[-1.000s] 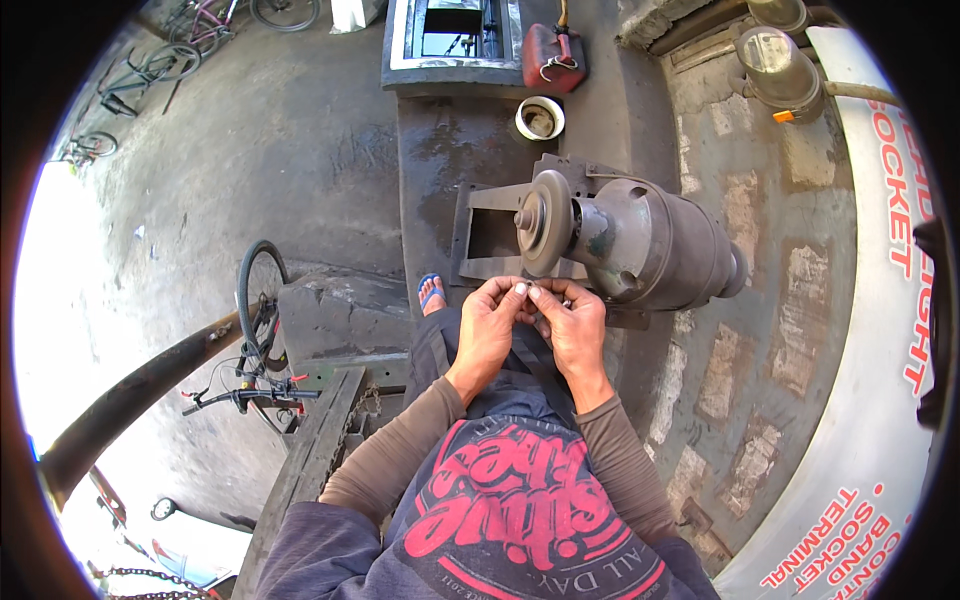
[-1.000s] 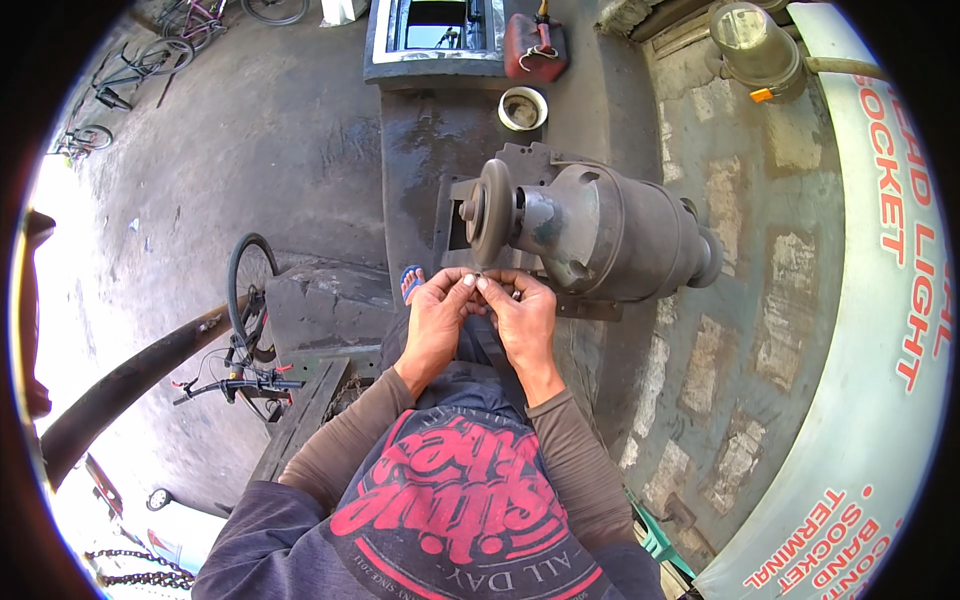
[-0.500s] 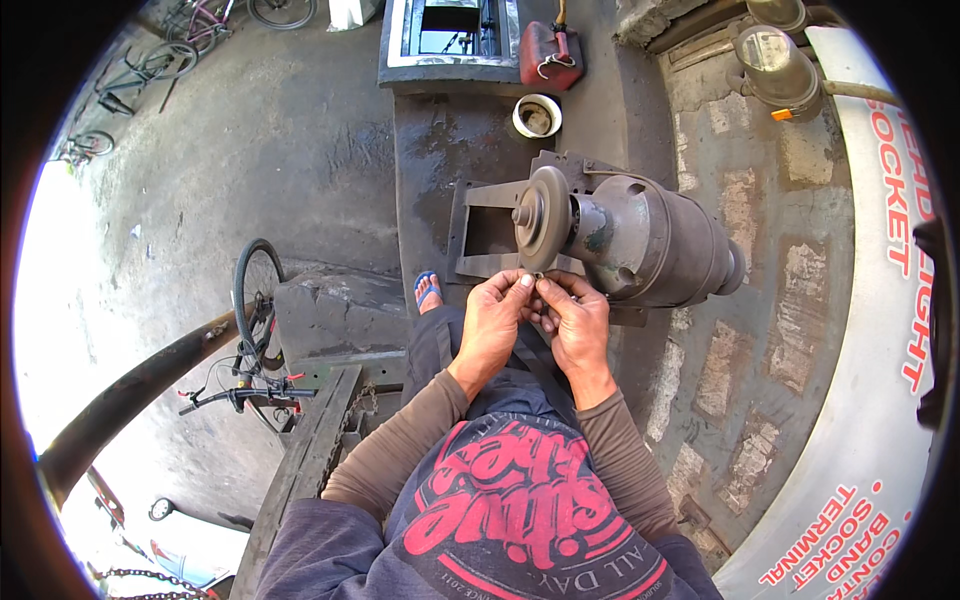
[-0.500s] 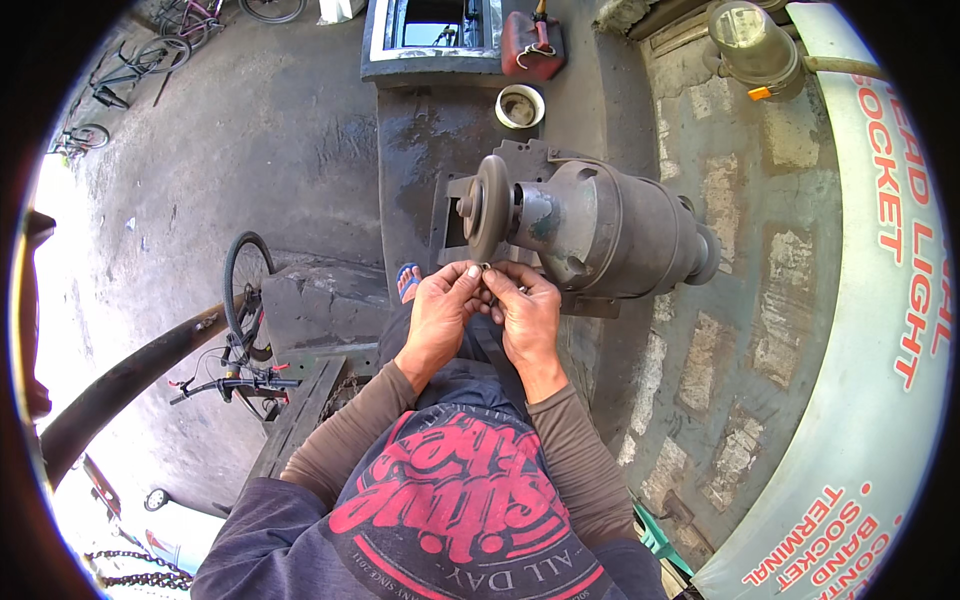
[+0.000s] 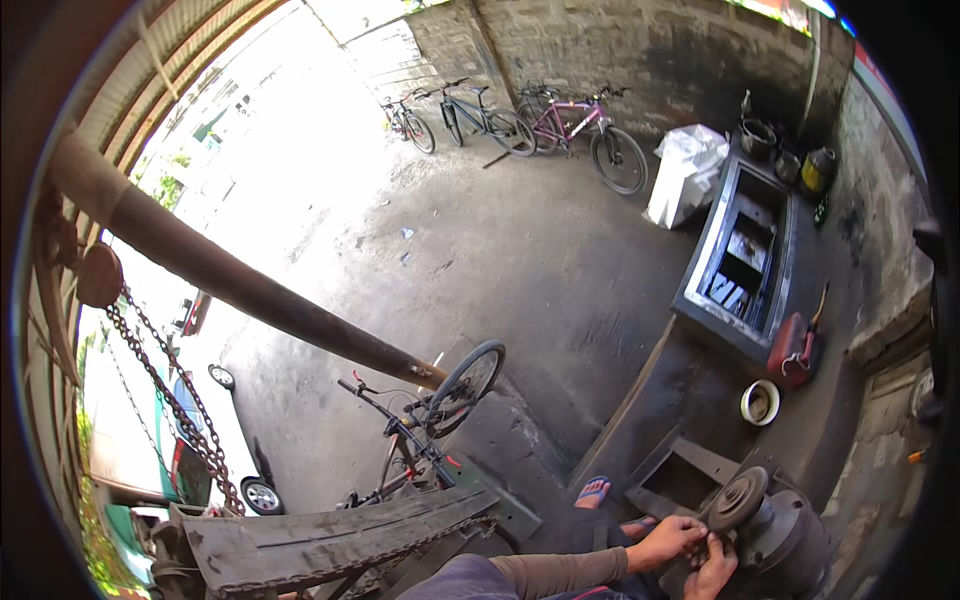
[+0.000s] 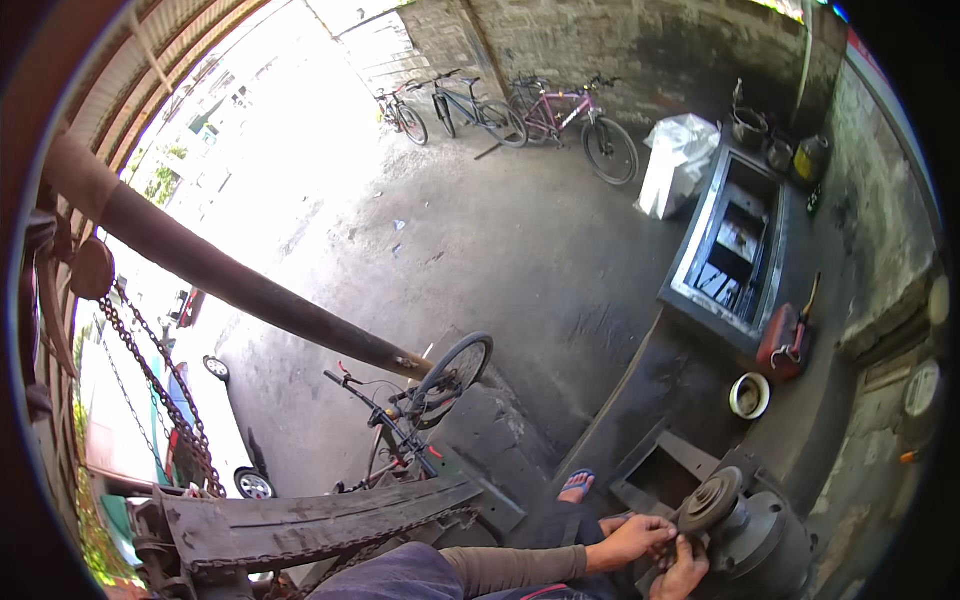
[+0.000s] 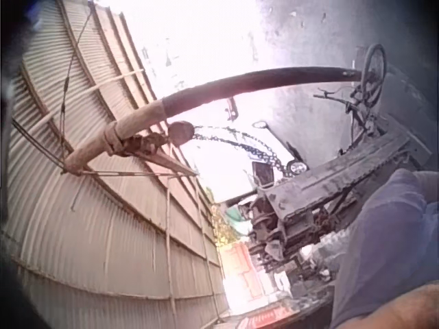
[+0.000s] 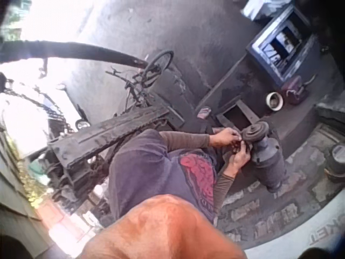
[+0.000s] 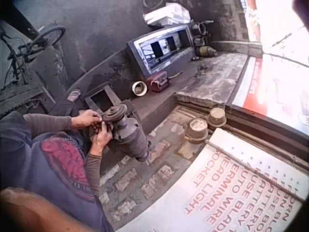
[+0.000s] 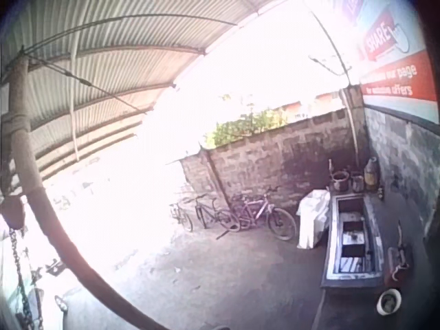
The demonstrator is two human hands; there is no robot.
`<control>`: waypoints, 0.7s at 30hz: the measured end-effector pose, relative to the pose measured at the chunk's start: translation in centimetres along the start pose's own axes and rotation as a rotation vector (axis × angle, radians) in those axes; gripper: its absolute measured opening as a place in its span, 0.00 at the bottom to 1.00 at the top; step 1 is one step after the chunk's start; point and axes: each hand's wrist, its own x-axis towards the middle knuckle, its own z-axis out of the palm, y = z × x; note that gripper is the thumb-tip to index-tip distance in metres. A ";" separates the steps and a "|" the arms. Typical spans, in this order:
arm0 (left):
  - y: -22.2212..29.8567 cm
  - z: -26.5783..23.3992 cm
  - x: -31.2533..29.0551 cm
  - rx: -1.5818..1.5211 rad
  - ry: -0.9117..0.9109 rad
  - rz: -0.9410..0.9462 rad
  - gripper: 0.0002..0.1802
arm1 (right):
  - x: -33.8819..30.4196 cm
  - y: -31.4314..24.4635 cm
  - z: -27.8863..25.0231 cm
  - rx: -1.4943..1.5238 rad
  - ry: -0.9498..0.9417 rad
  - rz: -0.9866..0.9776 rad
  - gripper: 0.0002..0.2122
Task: The person holds small metal parts and grinds them against a bench grinder wheel, rotating the parts to smooth edges. The person repeatedly moves between the workbench and the grinder, handling the parts by hand and inspecting them between grinding passes.
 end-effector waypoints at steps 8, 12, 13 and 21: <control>-1.2 0.5 0.2 -0.138 0.062 0.039 0.10 | -0.2 1.4 -0.9 -0.018 -0.045 -0.025 0.13; -0.3 0.7 -0.4 -0.120 0.068 0.057 0.10 | -1.3 1.2 -0.9 -0.172 -0.090 -0.173 0.15; -0.2 0.8 -0.3 -0.042 0.113 0.062 0.10 | -1.3 1.6 -1.5 -0.290 -0.119 -0.270 0.15; 3.0 1.5 -2.5 0.018 0.041 0.047 0.12 | -1.0 2.0 -2.0 -0.506 -0.221 -0.522 0.14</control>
